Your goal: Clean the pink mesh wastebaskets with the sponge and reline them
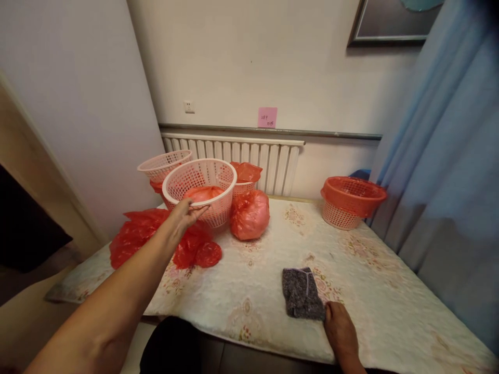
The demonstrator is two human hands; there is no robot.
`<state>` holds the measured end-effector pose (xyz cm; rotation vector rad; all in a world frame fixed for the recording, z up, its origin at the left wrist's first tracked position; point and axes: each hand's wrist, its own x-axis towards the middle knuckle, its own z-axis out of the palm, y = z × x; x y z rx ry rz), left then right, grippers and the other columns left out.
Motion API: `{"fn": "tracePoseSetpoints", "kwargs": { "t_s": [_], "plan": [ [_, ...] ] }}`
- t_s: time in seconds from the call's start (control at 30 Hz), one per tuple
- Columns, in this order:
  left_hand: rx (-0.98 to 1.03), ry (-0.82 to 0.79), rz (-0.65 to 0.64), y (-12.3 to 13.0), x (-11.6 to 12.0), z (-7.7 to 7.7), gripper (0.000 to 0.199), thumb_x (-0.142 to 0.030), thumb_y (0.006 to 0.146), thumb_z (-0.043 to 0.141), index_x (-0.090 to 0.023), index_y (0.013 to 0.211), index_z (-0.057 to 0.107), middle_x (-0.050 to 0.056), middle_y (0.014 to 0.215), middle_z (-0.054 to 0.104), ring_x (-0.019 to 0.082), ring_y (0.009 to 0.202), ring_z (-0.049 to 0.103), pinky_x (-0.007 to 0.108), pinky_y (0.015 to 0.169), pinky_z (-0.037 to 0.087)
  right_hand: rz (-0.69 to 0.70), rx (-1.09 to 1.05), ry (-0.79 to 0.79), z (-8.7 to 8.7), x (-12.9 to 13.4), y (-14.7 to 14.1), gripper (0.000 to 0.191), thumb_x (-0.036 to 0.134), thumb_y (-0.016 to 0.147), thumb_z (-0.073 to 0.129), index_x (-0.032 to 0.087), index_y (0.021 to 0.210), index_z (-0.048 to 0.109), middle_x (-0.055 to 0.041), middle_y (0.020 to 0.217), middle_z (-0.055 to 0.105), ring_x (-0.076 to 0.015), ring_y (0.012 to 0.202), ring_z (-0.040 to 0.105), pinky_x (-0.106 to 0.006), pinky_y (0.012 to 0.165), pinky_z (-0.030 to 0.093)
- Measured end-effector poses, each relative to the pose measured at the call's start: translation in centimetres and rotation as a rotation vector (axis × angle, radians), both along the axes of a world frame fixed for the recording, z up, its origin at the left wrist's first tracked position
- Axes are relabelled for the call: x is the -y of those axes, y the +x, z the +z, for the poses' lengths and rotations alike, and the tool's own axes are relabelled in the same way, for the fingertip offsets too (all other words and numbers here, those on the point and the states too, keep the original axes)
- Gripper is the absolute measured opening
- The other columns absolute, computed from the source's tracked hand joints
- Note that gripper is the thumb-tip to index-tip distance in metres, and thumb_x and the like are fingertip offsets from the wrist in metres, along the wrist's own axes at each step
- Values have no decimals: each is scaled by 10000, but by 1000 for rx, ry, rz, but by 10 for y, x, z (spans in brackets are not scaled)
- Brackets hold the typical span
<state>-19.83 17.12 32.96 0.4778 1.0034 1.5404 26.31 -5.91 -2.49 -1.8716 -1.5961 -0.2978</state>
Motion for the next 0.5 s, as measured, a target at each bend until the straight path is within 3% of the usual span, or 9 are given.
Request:
{"fn": "tracePoseSetpoints", "kwargs": {
  "t_s": [0.3,0.5],
  "plan": [
    [-5,111,-87,10,74,51,282,-7,758,461,-84,1021,530,164,943,669,309,962,680,330,604,633,-19,-18,-5,0,0,0,204,254,917,356,191,806,514,-62,799,531,-202,784,501,-321,760,374],
    [-36,190,-214,16,139,63,275,-14,783,439,-85,1028,542,163,970,701,296,908,708,351,649,635,-40,2,-30,2,0,-1,214,232,913,349,192,774,507,-65,792,530,-201,791,494,-319,765,369]
  ]
}}
